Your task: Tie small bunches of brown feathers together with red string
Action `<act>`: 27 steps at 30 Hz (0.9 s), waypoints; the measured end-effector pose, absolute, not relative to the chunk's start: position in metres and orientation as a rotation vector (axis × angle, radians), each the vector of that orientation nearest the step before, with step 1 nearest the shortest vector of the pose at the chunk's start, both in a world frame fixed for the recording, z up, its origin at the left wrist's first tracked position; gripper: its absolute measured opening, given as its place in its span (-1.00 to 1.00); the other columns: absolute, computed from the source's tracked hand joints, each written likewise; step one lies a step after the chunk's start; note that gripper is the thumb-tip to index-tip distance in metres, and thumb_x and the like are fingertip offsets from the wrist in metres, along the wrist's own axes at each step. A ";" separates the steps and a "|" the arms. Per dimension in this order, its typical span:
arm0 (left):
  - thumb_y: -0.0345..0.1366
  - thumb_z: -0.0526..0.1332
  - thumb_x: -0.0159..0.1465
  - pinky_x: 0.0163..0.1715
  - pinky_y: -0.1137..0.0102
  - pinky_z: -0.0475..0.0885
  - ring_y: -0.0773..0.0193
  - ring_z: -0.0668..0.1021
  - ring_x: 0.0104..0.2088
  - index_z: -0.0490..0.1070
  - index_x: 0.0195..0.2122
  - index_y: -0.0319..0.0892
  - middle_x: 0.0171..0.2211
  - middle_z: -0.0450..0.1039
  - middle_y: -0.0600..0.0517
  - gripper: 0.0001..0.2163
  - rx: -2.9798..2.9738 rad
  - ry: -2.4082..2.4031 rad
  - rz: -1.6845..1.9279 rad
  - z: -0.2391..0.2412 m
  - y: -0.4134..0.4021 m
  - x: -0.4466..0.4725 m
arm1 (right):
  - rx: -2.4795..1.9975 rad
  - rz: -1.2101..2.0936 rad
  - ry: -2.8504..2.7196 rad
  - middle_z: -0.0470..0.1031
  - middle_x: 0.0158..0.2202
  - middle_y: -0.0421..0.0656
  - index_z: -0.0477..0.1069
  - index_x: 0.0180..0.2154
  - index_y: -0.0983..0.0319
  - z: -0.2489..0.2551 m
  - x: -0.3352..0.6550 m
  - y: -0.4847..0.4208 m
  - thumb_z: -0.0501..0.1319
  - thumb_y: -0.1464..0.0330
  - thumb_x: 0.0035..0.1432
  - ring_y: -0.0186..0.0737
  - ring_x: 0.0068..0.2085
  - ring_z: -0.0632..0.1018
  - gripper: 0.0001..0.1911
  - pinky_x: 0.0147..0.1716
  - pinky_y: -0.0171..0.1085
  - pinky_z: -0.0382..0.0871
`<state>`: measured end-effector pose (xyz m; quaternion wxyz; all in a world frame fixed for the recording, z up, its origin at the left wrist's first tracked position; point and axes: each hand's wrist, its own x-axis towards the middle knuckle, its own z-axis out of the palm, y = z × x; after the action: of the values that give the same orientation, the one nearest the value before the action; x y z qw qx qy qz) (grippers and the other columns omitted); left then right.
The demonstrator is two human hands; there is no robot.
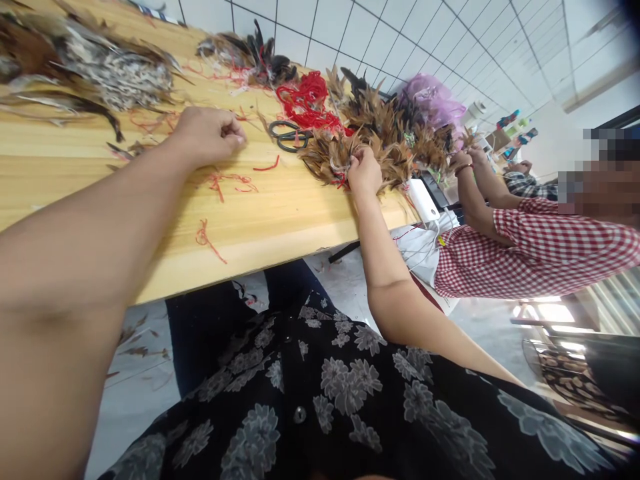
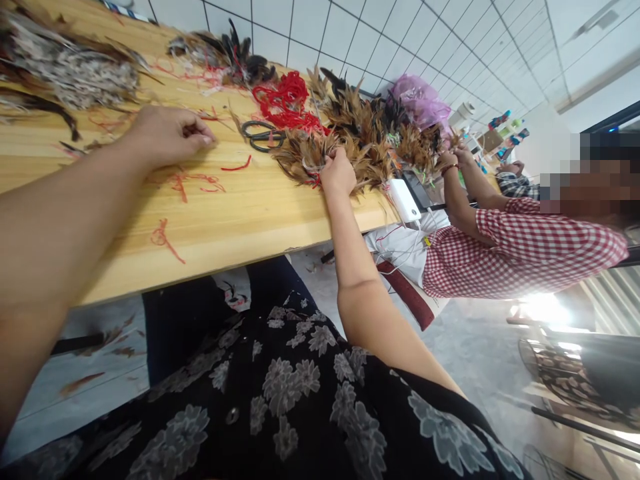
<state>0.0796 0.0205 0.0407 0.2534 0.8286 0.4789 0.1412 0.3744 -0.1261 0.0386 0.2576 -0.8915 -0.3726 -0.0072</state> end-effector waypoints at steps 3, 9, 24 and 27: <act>-0.44 0.33 0.69 0.35 0.45 0.33 0.29 0.54 0.08 0.72 0.37 -0.45 0.16 0.72 -0.08 -0.68 2.242 1.287 0.391 0.041 0.020 0.080 | -2.365 -0.096 -1.047 0.74 0.16 0.15 0.55 0.21 0.20 0.032 0.384 -0.129 0.16 0.37 0.63 0.21 0.21 0.74 -0.72 0.46 0.35 0.55; -0.47 0.33 0.64 0.37 0.37 0.38 0.20 0.57 0.08 0.75 0.30 -0.45 0.21 0.77 -0.15 -0.69 2.179 1.281 0.485 0.036 0.023 0.084 | -2.201 -0.320 -1.350 0.66 0.20 0.17 0.51 0.33 0.19 0.033 0.399 -0.138 -0.07 0.09 0.77 0.23 0.36 0.69 -0.48 0.39 0.29 0.61; -0.12 0.40 0.48 0.34 0.09 0.56 0.01 0.66 0.15 0.65 0.02 -0.03 0.17 0.70 -0.09 -0.82 1.951 1.391 1.207 0.012 0.063 0.063 | -1.766 -0.092 -2.585 0.69 0.37 0.16 0.59 0.37 0.23 0.043 0.234 -0.065 -0.06 0.42 0.75 0.16 0.33 0.69 -0.49 0.10 -0.05 0.49; -0.05 0.44 0.48 0.43 0.03 0.53 -0.13 0.66 0.24 0.65 0.08 -0.02 0.25 0.65 -0.17 -0.75 1.916 1.454 1.217 0.009 0.070 0.055 | -1.769 -0.018 -2.602 0.71 0.36 0.15 0.60 0.35 0.24 0.029 0.239 -0.057 -0.04 0.46 0.73 0.11 0.29 0.72 -0.50 -0.01 -0.07 0.46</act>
<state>0.0549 0.0703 0.0091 0.2208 0.6932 0.5261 0.4404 0.2392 -0.0571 0.0289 -0.0023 -0.5622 -0.8270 -0.0056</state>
